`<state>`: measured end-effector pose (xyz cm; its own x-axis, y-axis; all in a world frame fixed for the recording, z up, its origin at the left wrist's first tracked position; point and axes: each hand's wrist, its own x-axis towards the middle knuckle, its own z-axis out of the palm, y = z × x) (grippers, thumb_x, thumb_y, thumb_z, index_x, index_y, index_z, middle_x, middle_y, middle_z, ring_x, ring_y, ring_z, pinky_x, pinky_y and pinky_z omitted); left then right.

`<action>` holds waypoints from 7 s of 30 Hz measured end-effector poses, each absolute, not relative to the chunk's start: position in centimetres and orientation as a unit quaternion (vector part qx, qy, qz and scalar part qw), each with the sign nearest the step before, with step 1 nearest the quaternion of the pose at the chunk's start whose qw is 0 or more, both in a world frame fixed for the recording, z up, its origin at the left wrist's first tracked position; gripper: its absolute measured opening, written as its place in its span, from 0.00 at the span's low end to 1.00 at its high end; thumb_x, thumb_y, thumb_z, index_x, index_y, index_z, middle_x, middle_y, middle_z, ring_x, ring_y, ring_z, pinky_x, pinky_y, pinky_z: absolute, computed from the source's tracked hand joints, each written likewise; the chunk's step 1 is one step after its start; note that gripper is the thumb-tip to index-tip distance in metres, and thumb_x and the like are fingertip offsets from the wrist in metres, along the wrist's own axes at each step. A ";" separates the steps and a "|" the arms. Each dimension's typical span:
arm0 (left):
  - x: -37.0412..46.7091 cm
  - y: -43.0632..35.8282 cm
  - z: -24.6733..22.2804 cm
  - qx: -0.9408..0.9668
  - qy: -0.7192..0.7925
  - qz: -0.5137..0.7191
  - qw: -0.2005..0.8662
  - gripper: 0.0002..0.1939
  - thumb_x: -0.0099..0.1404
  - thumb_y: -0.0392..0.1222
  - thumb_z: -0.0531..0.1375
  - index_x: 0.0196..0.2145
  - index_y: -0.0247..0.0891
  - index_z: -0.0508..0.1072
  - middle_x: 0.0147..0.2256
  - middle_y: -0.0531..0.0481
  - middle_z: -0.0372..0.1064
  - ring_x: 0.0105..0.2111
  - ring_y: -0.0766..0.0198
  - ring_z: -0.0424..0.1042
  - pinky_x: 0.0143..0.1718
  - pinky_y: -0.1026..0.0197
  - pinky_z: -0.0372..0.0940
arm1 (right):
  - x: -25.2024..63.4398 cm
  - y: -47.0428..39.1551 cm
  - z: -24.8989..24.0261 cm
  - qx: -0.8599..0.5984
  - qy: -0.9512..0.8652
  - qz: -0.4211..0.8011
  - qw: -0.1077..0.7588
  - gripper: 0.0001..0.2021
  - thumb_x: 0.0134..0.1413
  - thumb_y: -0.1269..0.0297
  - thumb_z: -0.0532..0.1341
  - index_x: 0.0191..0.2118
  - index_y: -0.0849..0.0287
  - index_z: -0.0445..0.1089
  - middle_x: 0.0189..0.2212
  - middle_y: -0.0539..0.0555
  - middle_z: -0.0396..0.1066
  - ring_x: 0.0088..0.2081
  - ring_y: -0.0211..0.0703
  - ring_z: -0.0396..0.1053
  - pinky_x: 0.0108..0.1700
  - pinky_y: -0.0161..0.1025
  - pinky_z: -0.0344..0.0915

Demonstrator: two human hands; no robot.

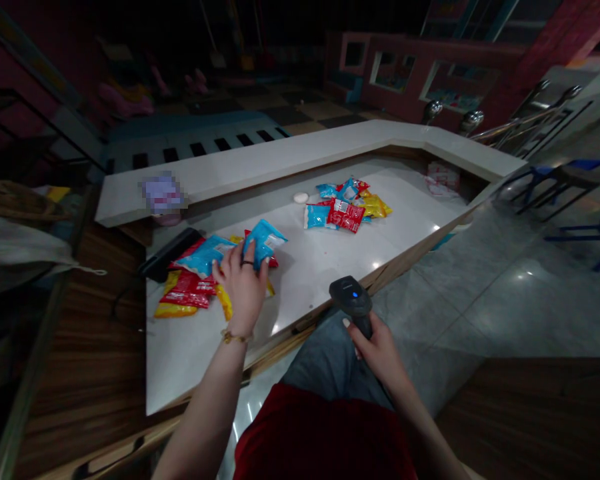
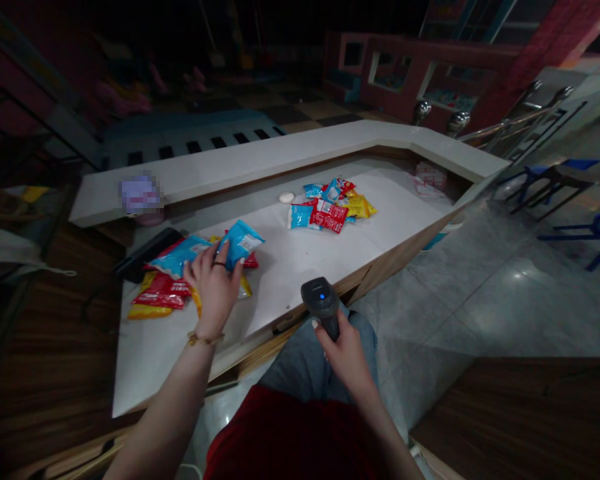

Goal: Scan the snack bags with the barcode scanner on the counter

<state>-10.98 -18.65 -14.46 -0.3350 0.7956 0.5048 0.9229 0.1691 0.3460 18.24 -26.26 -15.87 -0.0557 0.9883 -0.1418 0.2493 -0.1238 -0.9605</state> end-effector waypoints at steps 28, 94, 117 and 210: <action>1.7 2.4 -15.0 -0.802 -0.578 -0.144 -0.042 0.45 0.66 0.34 0.61 0.79 0.35 0.56 0.80 0.35 0.44 0.79 0.38 0.46 0.78 0.30 0.38 | 19.5 -26.1 -16.9 -0.580 -0.536 0.452 0.414 0.13 0.63 0.51 0.65 0.44 0.56 0.74 0.22 0.44 0.64 0.19 0.40 0.64 0.21 0.33 0.62; -2.8 -16.5 -21.5 -0.687 -0.626 -0.359 -0.086 0.40 0.66 0.40 0.70 0.73 0.41 0.64 0.61 0.37 0.71 0.61 0.44 0.69 0.66 0.43 0.63 | 17.4 -25.8 -15.9 -0.554 -0.566 0.478 0.380 0.18 0.63 0.49 0.63 0.49 0.59 0.74 0.21 0.44 0.64 0.20 0.43 0.65 0.23 0.36 0.62; -5.2 -16.6 -19.3 -0.684 -0.651 -0.326 0.029 0.30 0.70 0.42 0.68 0.67 0.42 0.71 0.61 0.34 0.68 0.63 0.40 0.67 0.71 0.34 0.56 | 18.2 -26.1 -16.4 -0.572 -0.558 0.451 0.397 0.17 0.61 0.49 0.64 0.46 0.58 0.73 0.22 0.44 0.65 0.20 0.40 0.63 0.23 0.35 0.62; -3.6 -15.4 -21.1 -0.770 -0.596 -0.226 -0.028 0.29 0.77 0.39 0.56 0.73 0.36 0.66 0.68 0.36 0.69 0.69 0.45 0.66 0.78 0.33 0.44 | 18.8 -26.3 -17.1 -0.574 -0.542 0.483 0.379 0.19 0.63 0.47 0.64 0.49 0.58 0.74 0.21 0.44 0.64 0.19 0.40 0.63 0.21 0.34 0.60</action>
